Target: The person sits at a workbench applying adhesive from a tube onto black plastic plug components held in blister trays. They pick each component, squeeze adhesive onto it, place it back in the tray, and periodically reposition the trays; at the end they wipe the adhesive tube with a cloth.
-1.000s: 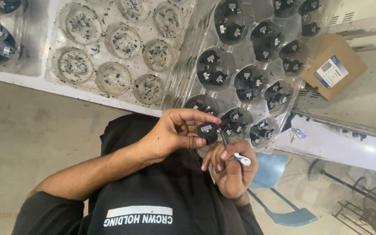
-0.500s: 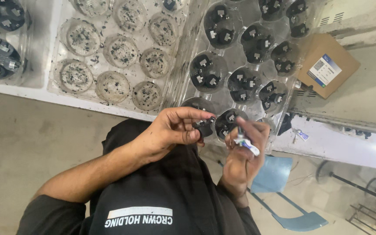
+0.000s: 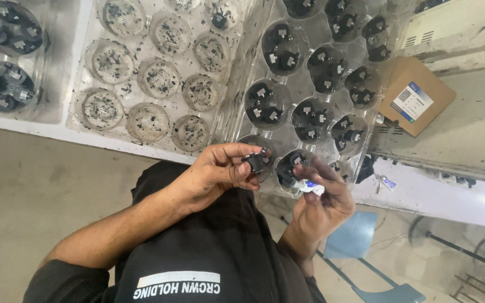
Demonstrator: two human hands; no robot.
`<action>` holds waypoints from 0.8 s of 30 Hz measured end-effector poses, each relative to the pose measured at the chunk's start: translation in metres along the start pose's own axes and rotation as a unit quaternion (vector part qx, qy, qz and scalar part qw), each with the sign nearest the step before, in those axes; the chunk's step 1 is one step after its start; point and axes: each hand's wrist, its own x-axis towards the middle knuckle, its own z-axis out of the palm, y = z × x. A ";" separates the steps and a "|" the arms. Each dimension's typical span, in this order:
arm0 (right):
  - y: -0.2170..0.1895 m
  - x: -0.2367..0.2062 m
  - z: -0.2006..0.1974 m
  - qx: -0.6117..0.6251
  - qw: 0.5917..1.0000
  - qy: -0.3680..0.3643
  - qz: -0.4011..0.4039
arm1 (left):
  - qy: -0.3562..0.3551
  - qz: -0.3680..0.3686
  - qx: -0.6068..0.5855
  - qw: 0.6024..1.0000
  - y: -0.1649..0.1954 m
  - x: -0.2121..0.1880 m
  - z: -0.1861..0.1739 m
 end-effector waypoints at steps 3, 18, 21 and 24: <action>0.004 -0.005 0.000 -0.002 0.998 -0.024 -0.054 | 0.002 -0.007 0.001 1.000 0.003 0.000 -0.002; 0.011 0.000 0.019 0.067 0.997 -0.049 -0.005 | -0.009 -0.007 -0.006 1.000 0.007 0.000 -0.005; 0.005 0.000 0.027 0.104 0.991 -0.073 0.039 | -0.005 -0.007 -0.008 1.000 0.007 0.001 -0.004; -0.005 -0.004 0.030 0.117 0.986 -0.082 0.089 | -0.013 -0.006 -0.014 1.000 0.007 0.000 -0.004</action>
